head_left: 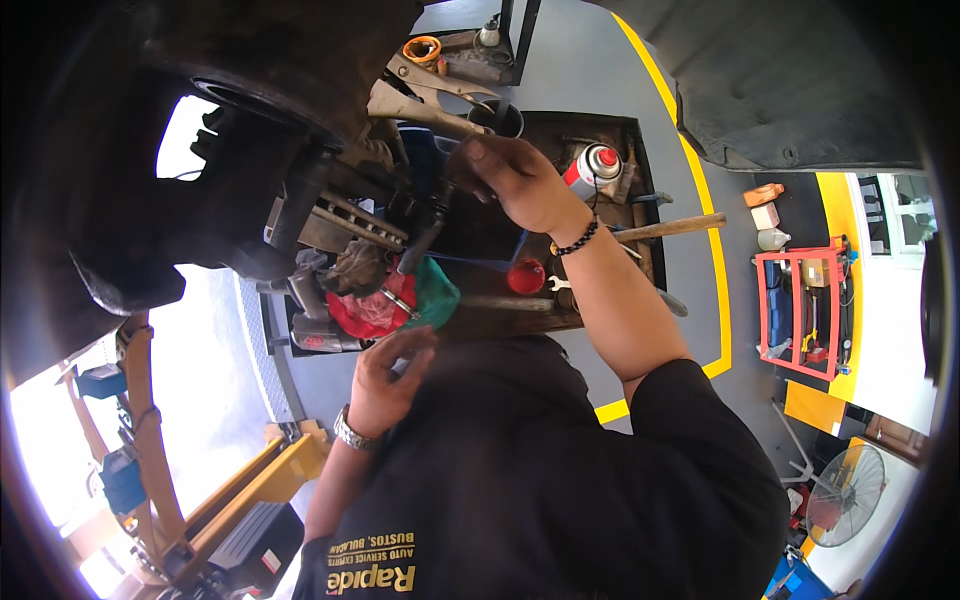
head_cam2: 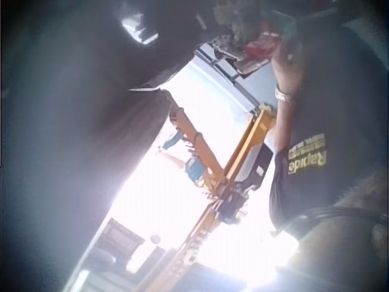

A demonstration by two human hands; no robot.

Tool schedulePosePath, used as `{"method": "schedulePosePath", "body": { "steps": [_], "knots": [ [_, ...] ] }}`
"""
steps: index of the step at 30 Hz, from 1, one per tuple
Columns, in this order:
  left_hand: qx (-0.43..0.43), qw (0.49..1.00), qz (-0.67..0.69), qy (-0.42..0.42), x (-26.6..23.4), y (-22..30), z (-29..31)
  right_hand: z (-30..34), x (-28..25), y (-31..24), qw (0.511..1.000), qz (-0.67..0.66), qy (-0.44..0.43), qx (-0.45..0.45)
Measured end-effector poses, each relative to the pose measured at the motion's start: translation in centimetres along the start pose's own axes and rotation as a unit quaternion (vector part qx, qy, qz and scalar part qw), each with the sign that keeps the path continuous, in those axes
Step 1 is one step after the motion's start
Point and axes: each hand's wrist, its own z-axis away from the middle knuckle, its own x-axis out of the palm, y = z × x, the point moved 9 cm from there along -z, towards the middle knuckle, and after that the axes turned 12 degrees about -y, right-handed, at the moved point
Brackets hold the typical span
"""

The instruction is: The person removes a bolt from the brake caliper, cleans the caliper with a spray and cloth, and reassembles the brake components. The person handles the caliper, bolts, and cleaning materials throughout the task.

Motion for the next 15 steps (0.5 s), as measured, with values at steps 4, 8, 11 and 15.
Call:
{"method": "schedulePosePath", "body": {
  "steps": [4, 8, 11, 15],
  "knots": [
    [-0.009, 1.000, 0.002, 0.003, -0.2, -0.7, 0.5, -0.1, 1.8, -1.7, 0.988, 0.147, 0.009, -0.045],
    [-0.024, 0.999, 0.023, 0.006, 0.0, -1.2, 0.6, -0.3, 2.6, -0.9, 0.992, 0.122, 0.018, 0.017],
    [-0.028, 1.000, 0.004, -0.014, 0.6, -1.1, -0.2, -0.7, 2.3, 0.1, 0.997, 0.052, -0.023, 0.055],
    [-0.025, 0.999, -0.017, -0.015, 0.0, -0.9, -1.0, -1.1, 2.1, -0.4, 0.987, 0.098, -0.128, 0.006]
  ]
}}
